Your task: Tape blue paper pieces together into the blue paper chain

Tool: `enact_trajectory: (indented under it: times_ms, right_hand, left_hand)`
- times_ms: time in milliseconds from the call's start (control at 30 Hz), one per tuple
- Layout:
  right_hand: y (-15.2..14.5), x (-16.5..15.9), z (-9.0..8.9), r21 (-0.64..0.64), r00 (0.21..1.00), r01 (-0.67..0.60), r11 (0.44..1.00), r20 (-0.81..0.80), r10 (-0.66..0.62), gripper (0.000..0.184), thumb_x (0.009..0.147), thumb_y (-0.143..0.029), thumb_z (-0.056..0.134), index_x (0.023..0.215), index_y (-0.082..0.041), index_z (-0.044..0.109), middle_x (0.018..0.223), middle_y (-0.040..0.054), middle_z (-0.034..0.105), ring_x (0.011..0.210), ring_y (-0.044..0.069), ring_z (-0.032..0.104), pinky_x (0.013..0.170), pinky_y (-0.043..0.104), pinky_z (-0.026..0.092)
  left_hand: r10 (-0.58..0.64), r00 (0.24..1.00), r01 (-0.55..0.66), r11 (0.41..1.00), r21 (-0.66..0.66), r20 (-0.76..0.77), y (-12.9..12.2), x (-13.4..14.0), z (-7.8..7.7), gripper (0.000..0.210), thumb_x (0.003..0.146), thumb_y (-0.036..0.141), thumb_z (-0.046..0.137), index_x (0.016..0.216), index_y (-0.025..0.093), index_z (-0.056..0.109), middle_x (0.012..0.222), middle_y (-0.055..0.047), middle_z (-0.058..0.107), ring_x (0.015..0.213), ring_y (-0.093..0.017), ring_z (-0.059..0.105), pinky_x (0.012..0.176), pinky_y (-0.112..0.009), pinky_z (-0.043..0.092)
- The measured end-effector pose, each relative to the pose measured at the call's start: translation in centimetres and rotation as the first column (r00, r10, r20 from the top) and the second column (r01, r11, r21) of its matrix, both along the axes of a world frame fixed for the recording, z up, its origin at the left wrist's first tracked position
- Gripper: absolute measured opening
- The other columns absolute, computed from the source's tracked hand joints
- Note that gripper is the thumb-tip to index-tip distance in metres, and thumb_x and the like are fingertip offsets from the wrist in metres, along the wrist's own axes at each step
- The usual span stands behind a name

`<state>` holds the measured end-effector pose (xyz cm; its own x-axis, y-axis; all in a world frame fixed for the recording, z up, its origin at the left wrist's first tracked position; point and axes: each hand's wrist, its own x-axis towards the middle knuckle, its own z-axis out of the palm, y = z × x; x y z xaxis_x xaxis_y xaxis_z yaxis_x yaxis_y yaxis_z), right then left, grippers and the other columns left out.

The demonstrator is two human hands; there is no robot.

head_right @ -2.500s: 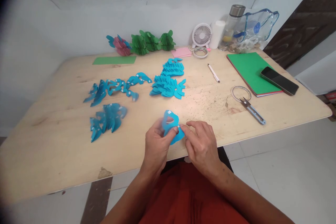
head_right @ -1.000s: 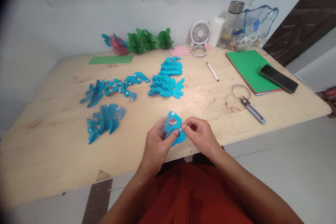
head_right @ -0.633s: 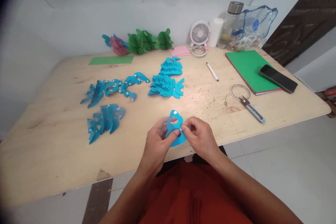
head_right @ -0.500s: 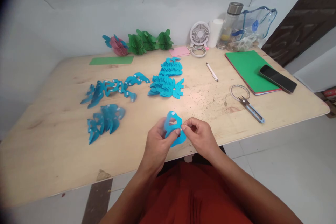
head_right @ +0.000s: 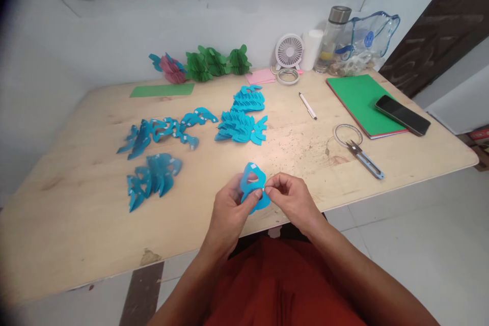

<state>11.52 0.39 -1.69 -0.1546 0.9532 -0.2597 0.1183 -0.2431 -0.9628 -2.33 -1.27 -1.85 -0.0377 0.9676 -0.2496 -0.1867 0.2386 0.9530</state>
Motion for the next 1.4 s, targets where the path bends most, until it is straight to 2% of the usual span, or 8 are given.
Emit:
enact_trajectory:
  times_ms: [167, 300, 433, 600, 733, 1033, 1400]
  right_hand:
    - [0.05, 0.08, -0.32, -0.004, 0.999, 0.033, 0.999, 0.009, -0.033, 0.019, 0.073, -0.036, 0.064, 0.07, -0.018, 0.059, 0.065, -0.001, 0.058, 0.062, 0.012, 0.053, 0.061, 0.026, 0.044]
    - [-0.01, 0.12, -0.48, -0.031, 0.998, 0.062, 0.998, -0.022, -0.062, 0.019, 0.073, -0.036, 0.065, 0.072, -0.018, 0.06, 0.067, -0.0009, 0.059, 0.064, 0.012, 0.053, 0.063, 0.026, 0.043]
    - [-0.16, 0.02, -0.35, -0.04, 0.997, 0.066, 0.997, -0.048, -0.068, 0.017, 0.072, -0.034, 0.066, 0.072, -0.018, 0.061, 0.068, -0.0011, 0.06, 0.064, 0.012, 0.053, 0.063, 0.026, 0.043]
    - [-0.3, -0.21, 0.04, -0.06, 0.995, 0.057, 0.997, -0.073, -0.061, 0.013, 0.071, -0.029, 0.065, 0.071, -0.017, 0.06, 0.066, -0.002, 0.059, 0.062, 0.011, 0.052, 0.062, 0.025, 0.041]
    - [-0.4, -0.18, -0.01, -0.055, 0.995, 0.046, 0.997, -0.084, -0.05, 0.01, 0.072, -0.027, 0.065, 0.071, -0.018, 0.06, 0.067, -0.0023, 0.058, 0.064, 0.011, 0.05, 0.063, 0.024, 0.04]
    - [-0.46, -0.24, 0.22, -0.145, 0.987, 0.008, 0.989, -0.156, -0.031, 0.007, 0.074, -0.024, 0.062, 0.071, -0.018, 0.061, 0.067, -0.0022, 0.058, 0.065, 0.011, 0.048, 0.065, 0.025, 0.037]
    - [-0.62, -0.25, -0.54, -0.159, 0.957, -0.043, 0.986, -0.29, -0.005, 0.022, 0.079, -0.038, 0.063, 0.072, -0.017, 0.062, 0.066, -0.0001, 0.056, 0.065, 0.012, 0.046, 0.066, 0.027, 0.036]
  left_hand:
    - [-0.008, 0.988, 0.015, 0.999, -0.049, 0.156, -0.23, -0.37, 0.14, 0.029, 0.072, 0.032, 0.066, 0.096, 0.015, 0.068, 0.084, -0.007, 0.07, 0.078, -0.018, 0.064, 0.072, -0.028, 0.048]
    - [0.033, 0.954, 0.002, 0.993, -0.116, 0.299, -0.43, -0.72, 0.06, 0.035, 0.08, 0.042, 0.057, 0.094, 0.012, 0.07, 0.082, -0.011, 0.071, 0.079, -0.02, 0.065, 0.072, -0.031, 0.049]
    - [0.025, 0.976, 0.003, 0.992, -0.13, 0.218, -0.45, -0.47, -0.23, 0.023, 0.073, 0.031, 0.067, 0.086, 0.013, 0.071, 0.08, -0.008, 0.071, 0.075, -0.017, 0.063, 0.069, -0.028, 0.049]
    - [0.045, 0.986, -0.027, 0.993, -0.112, 0.162, -0.3, -0.01, -0.36, 0.013, 0.069, 0.026, 0.069, 0.074, 0.014, 0.07, 0.068, -0.003, 0.068, 0.064, -0.013, 0.058, 0.06, -0.022, 0.045]
    - [0.041, 0.987, -0.025, 0.994, -0.109, 0.156, -0.17, 0.05, -0.41, 0.012, 0.069, 0.026, 0.069, 0.07, 0.014, 0.069, 0.064, -0.002, 0.067, 0.061, -0.011, 0.055, 0.059, -0.021, 0.043]
    - [0.051, 0.987, -0.035, 0.994, -0.106, 0.154, -0.27, 0.03, -0.24, 0.011, 0.07, 0.025, 0.068, 0.067, 0.014, 0.068, 0.059, 0.001, 0.062, 0.056, -0.009, 0.05, 0.058, -0.021, 0.041]
    - [0.041, 0.981, -0.028, 0.997, -0.071, 0.189, -0.32, -0.09, -0.25, 0.012, 0.074, 0.024, 0.067, 0.067, 0.014, 0.066, 0.059, 0.002, 0.061, 0.057, -0.008, 0.049, 0.058, -0.02, 0.04]
